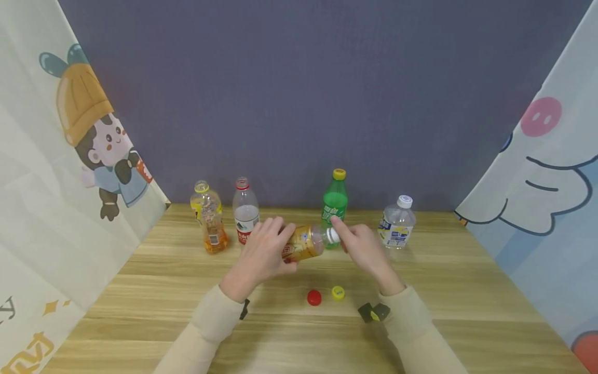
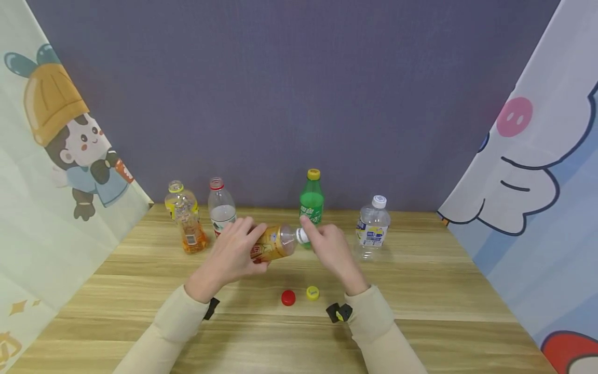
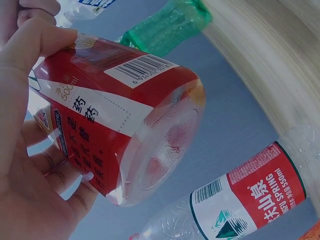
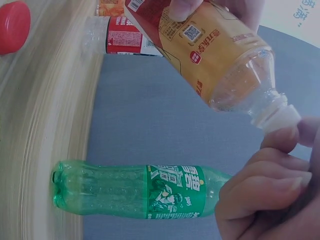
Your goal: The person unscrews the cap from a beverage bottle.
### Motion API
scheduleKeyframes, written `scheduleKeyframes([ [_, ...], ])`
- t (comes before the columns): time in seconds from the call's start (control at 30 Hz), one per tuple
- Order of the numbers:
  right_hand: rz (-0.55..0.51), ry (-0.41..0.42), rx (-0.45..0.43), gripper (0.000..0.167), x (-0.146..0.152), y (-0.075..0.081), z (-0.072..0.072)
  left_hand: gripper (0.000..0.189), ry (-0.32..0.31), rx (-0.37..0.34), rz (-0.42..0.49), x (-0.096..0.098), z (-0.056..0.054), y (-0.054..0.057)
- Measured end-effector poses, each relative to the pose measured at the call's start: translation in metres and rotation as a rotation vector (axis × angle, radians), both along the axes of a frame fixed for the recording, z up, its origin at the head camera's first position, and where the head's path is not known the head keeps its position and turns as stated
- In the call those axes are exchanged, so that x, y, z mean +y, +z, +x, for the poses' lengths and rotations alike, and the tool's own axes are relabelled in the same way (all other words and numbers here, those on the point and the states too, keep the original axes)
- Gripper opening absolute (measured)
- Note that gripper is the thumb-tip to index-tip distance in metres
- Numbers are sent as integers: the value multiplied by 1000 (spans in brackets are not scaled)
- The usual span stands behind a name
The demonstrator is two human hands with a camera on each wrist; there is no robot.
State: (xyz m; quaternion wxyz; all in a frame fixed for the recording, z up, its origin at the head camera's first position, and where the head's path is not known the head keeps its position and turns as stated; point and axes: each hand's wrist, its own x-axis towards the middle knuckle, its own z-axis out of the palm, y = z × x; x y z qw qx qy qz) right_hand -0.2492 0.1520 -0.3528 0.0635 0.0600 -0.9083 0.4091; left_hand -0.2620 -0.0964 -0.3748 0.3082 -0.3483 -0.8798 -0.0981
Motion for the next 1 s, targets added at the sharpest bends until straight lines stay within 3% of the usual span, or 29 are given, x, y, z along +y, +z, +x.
scheduleKeyframes([
  [0.53,-19,48,35,59,4,-1,-3,74,16,-13,-3,0,0,-1],
  [1.0,-37,104,116,47,8,-4,-6,76,23,-3,-4,1,0,-2],
])
